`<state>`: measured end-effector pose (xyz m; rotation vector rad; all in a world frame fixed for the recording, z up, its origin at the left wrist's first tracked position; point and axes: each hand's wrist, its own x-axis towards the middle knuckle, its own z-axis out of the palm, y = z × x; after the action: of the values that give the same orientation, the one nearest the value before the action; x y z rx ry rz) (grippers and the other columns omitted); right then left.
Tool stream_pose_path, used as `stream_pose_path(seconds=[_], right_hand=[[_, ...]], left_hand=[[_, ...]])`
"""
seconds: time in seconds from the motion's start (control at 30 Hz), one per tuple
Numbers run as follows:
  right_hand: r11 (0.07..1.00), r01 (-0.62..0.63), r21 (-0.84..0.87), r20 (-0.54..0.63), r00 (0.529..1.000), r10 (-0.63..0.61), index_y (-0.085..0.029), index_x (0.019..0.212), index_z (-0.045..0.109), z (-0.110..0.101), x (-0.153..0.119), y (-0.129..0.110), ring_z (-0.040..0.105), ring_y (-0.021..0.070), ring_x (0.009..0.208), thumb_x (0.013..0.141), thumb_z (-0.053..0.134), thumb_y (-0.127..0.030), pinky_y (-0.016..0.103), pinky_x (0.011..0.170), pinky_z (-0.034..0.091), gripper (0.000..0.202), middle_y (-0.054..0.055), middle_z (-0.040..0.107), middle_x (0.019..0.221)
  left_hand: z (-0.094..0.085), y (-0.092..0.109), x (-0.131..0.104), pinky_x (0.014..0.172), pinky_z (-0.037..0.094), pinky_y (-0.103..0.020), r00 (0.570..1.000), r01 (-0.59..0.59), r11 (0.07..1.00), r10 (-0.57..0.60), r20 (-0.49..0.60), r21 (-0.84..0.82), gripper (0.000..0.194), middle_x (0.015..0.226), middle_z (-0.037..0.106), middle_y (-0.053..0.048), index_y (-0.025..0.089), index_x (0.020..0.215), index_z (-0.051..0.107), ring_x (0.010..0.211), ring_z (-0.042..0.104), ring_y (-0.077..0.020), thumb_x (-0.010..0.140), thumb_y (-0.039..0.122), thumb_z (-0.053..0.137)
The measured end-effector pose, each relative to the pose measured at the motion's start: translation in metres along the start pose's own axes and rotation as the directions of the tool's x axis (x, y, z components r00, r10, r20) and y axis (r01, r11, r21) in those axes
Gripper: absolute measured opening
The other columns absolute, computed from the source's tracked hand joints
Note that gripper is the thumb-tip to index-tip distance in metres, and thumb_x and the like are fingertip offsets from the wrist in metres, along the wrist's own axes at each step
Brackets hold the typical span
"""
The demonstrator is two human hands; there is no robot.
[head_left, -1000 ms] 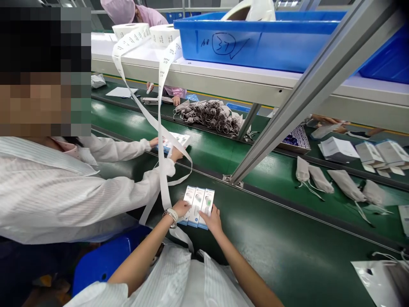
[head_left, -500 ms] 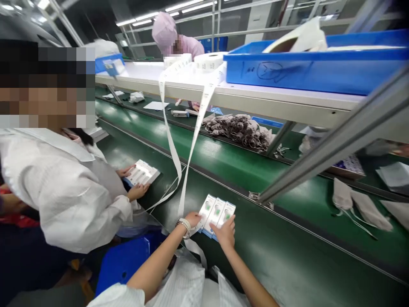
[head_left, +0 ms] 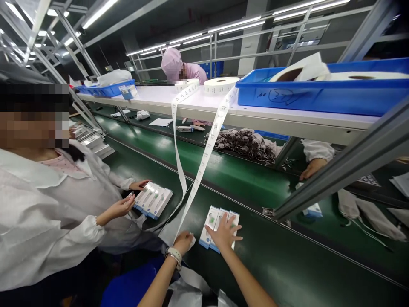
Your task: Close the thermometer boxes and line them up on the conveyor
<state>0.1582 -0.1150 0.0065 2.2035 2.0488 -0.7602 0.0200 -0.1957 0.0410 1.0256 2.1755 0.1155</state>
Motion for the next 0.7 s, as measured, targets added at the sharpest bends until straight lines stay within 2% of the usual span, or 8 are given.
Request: stream_pose_path(seconds=[0.1,0.2,0.4,0.57,0.7], right_hand=[[0.998,-0.005,-0.061,0.012,1.000,0.006,-0.016,0.142,0.010,0.003,0.008,-0.010,0.001,0.0536,0.128,0.065,0.048,-0.070,0.076,0.085,0.003,0.102,0.020,-0.005,0.148],[0.997,-0.031,-0.067,0.046,0.998,0.034,-0.016,0.143,0.008,0.005,0.014,-0.015,0.001,0.0541,0.127,0.063,0.051,-0.068,0.077,0.085,0.002,0.105,0.021,-0.008,0.148],[0.995,-0.063,-0.072,0.043,0.997,0.067,-0.016,0.143,0.006,0.007,0.018,-0.024,-0.007,0.0550,0.126,0.057,0.052,-0.074,0.077,0.085,-0.003,0.114,0.018,-0.012,0.148],[0.993,-0.110,-0.045,0.045,0.993,0.112,-0.018,0.143,0.003,0.008,0.023,-0.034,-0.008,0.0577,0.124,0.053,0.063,-0.063,0.076,0.085,0.005,0.117,0.016,-0.011,0.149],[0.992,-0.119,-0.037,0.053,0.991,0.121,-0.020,0.143,0.005,0.005,0.025,-0.035,-0.004,0.0564,0.125,0.048,0.068,-0.060,0.073,0.086,0.011,0.121,0.015,-0.010,0.149]], left_hand=[[0.003,0.003,0.006,0.072,0.039,-0.026,0.999,-0.042,0.999,0.042,0.001,0.007,0.026,0.080,0.061,-0.005,0.017,0.071,0.051,0.081,0.057,-0.0166,0.089,0.026,0.035],[0.002,0.002,0.014,0.070,0.038,-0.026,0.997,-0.078,0.997,0.078,-0.007,0.024,0.025,0.080,0.061,-0.006,0.018,0.067,0.048,0.082,0.057,-0.0175,0.088,0.026,0.035],[0.005,-0.007,0.031,0.073,0.038,-0.025,0.992,-0.129,0.989,0.129,0.007,0.069,0.024,0.086,0.060,-0.007,0.018,0.071,0.047,0.084,0.056,-0.0164,0.088,0.026,0.033],[0.013,-0.006,0.046,0.074,0.038,-0.025,0.981,-0.192,0.974,0.185,0.065,0.119,0.024,0.084,0.059,-0.007,0.018,0.068,0.045,0.084,0.056,-0.0160,0.089,0.025,0.034],[0.012,-0.005,0.058,0.074,0.039,-0.024,0.969,-0.241,0.958,0.229,0.090,0.154,0.025,0.084,0.060,-0.007,0.018,0.067,0.044,0.083,0.057,-0.0157,0.089,0.024,0.033]])
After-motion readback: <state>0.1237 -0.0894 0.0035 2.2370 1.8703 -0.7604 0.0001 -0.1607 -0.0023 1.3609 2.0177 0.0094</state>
